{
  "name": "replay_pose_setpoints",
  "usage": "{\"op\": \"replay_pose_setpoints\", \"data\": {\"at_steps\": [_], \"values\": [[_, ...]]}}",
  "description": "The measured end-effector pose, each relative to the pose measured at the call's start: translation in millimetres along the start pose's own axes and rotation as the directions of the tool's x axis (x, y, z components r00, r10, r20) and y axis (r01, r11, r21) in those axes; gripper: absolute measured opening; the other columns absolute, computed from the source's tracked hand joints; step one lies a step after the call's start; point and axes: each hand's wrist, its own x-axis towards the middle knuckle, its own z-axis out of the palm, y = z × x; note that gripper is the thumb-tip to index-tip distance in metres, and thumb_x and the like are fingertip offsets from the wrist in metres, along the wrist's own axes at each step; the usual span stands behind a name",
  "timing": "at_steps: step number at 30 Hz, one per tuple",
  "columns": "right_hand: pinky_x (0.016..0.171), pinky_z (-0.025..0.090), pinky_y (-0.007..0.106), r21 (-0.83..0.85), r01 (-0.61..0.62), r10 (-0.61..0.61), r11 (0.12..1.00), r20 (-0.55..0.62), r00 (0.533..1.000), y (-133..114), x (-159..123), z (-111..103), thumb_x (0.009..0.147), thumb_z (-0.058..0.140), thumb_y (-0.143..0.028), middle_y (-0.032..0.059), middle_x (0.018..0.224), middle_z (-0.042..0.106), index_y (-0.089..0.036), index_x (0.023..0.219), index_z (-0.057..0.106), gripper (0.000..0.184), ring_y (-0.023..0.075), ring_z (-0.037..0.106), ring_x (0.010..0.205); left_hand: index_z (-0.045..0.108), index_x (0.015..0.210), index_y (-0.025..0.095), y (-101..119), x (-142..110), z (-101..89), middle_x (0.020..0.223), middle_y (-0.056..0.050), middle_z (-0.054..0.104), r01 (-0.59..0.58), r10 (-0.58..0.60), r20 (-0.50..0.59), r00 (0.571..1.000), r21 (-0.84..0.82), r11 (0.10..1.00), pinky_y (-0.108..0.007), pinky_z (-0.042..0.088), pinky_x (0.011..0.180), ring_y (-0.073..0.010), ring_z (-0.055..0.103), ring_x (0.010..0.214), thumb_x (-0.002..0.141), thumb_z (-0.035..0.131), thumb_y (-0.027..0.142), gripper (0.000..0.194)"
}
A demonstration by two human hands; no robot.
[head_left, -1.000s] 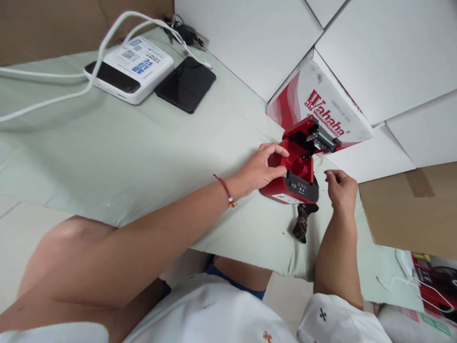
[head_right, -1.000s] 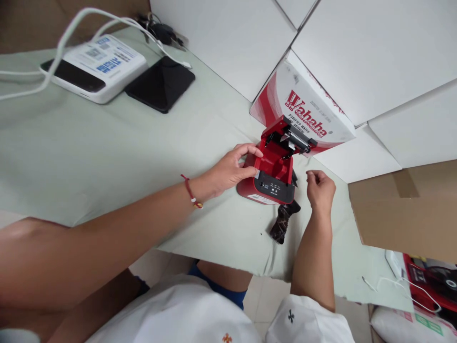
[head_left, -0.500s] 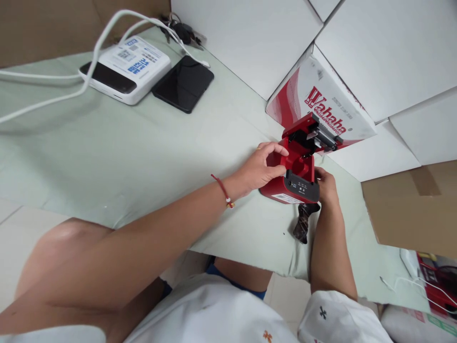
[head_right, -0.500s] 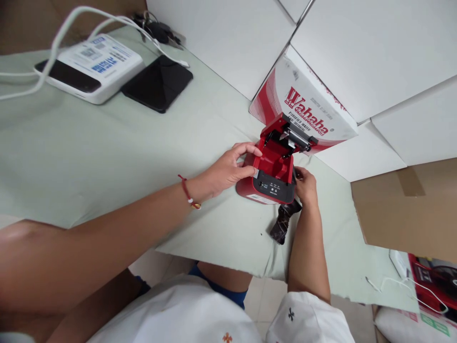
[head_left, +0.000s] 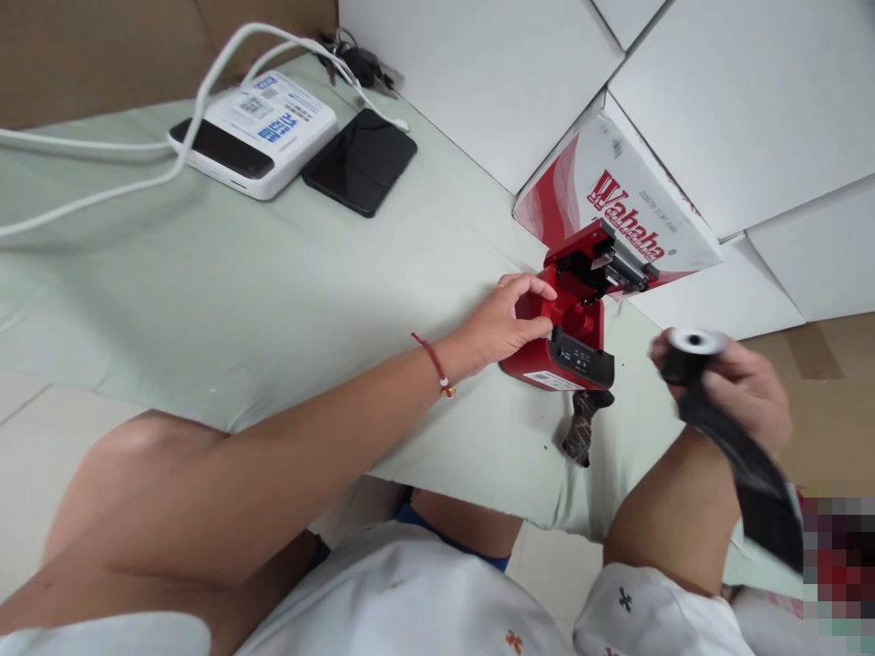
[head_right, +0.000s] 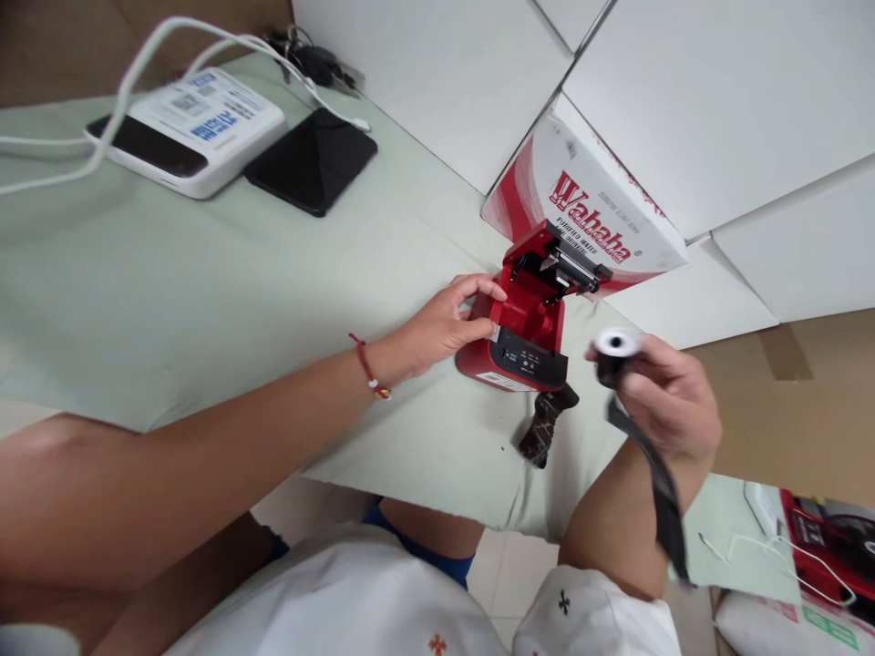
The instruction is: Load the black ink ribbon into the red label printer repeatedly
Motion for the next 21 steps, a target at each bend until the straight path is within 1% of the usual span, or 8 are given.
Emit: {"op": "replay_pose_setpoints", "data": {"at_steps": [2, 4, 6, 8, 10, 12, 16, 21], "values": [[0.086, 0.064, 0.044, 0.201, -0.082, 0.079, 0.976, 0.023, 0.997, -14, 15, 12, 0.095, 0.07, -0.061, 0.0121, 0.114, 0.081, -0.026, 0.136, 0.077, 0.054, 0.0292, 0.077, 0.099, 0.068, 0.109, 0.024, 0, 0, 0.5, 0.143, -0.008, 0.055, -0.017, 0.017, -0.008, 1.0, 0.022, 1.0, -0.048, 0.041, 0.129, -0.0245, 0.056, 0.135, 0.076, 0.068, 0.014, 0.034], [0.082, 0.063, 0.039, 0.287, -0.177, 0.165, 0.941, 0.067, 0.984, -26, 34, 25, 0.086, 0.082, -0.052, 0.0083, 0.111, 0.082, -0.024, 0.13, 0.08, 0.052, 0.0241, 0.075, 0.092, 0.068, 0.109, 0.024, 1, 0, 0.9, 0.143, -0.008, 0.056, -0.033, 0.033, -0.013, 0.999, 0.043, 0.999, -0.047, 0.041, 0.128, -0.0249, 0.056, 0.135, 0.077, 0.068, 0.015, 0.033], [0.079, 0.06, 0.037, 0.2, -0.227, 0.214, 0.953, 0.085, 0.973, -36, 52, 35, 0.087, 0.079, -0.047, 0.0075, 0.106, 0.082, -0.021, 0.133, 0.08, 0.053, 0.0216, 0.073, 0.084, 0.068, 0.109, 0.023, 2, 0, 1.2, 0.142, -0.008, 0.057, -0.028, 0.029, -0.014, 0.999, 0.058, 0.998, -0.047, 0.042, 0.127, -0.0251, 0.057, 0.134, 0.077, 0.069, 0.015, 0.033], [0.079, 0.059, 0.038, 0.005, -0.242, 0.241, 0.97, 0.065, 0.968, -44, 66, 41, 0.089, 0.073, -0.041, 0.0072, 0.099, 0.081, -0.019, 0.135, 0.08, 0.051, 0.0213, 0.071, 0.079, 0.068, 0.109, 0.023, 3, 0, 1.3, 0.141, -0.009, 0.057, -0.017, 0.019, -0.019, 1.0, 0.07, 0.997, -0.047, 0.042, 0.127, -0.0255, 0.057, 0.133, 0.076, 0.069, 0.015, 0.034], [0.085, 0.058, 0.04, -0.175, -0.235, 0.247, 0.956, 0.051, 0.968, -48, 78, 46, 0.09, 0.068, -0.033, 0.0082, 0.1, 0.082, -0.019, 0.138, 0.079, 0.051, 0.0235, 0.073, 0.084, 0.068, 0.109, 0.022, 3, 1, 1.2, 0.142, -0.009, 0.057, -0.021, 0.023, -0.021, 1.0, 0.082, 0.996, -0.048, 0.042, 0.127, -0.0262, 0.057, 0.135, 0.076, 0.068, 0.015, 0.034], [0.094, 0.057, 0.042, -0.282, -0.203, 0.232, 0.938, 0.076, 0.97, -50, 86, 50, 0.09, 0.066, -0.028, 0.0098, 0.111, 0.083, -0.019, 0.139, 0.079, 0.052, 0.0265, 0.075, 0.096, 0.068, 0.109, 0.023, 3, 1, 1.1, 0.142, -0.009, 0.058, -0.036, 0.037, -0.016, 0.999, 0.082, 0.996, -0.047, 0.042, 0.127, -0.0266, 0.056, 0.136, 0.076, 0.068, 0.015, 0.034], [0.101, 0.055, 0.041, -0.348, -0.152, 0.229, 0.925, 0.193, 0.954, -42, 97, 58, 0.091, 0.064, -0.026, 0.0103, 0.127, 0.082, -0.022, 0.142, 0.077, 0.053, 0.0293, 0.075, 0.113, 0.068, 0.109, 0.023, 1, 2, 1.1, 0.139, -0.009, 0.06, -0.057, 0.058, -0.014, 0.998, 0.084, 0.995, -0.047, 0.042, 0.126, -0.0261, 0.057, 0.134, 0.076, 0.067, 0.014, 0.035], [0.092, 0.054, 0.041, -0.405, -0.124, 0.23, 0.906, 0.224, 0.947, -34, 101, 62, 0.099, 0.06, -0.034, 0.011, 0.116, 0.085, -0.022, 0.138, 0.081, 0.046, 0.0291, 0.076, 0.102, 0.067, 0.109, 0.023, 0, 0, 1.7, 0.139, -0.009, 0.06, -0.066, 0.068, -0.02, 0.998, 0.089, 0.994, -0.047, 0.043, 0.125, -0.0266, 0.057, 0.133, 0.075, 0.067, 0.015, 0.035]]}}
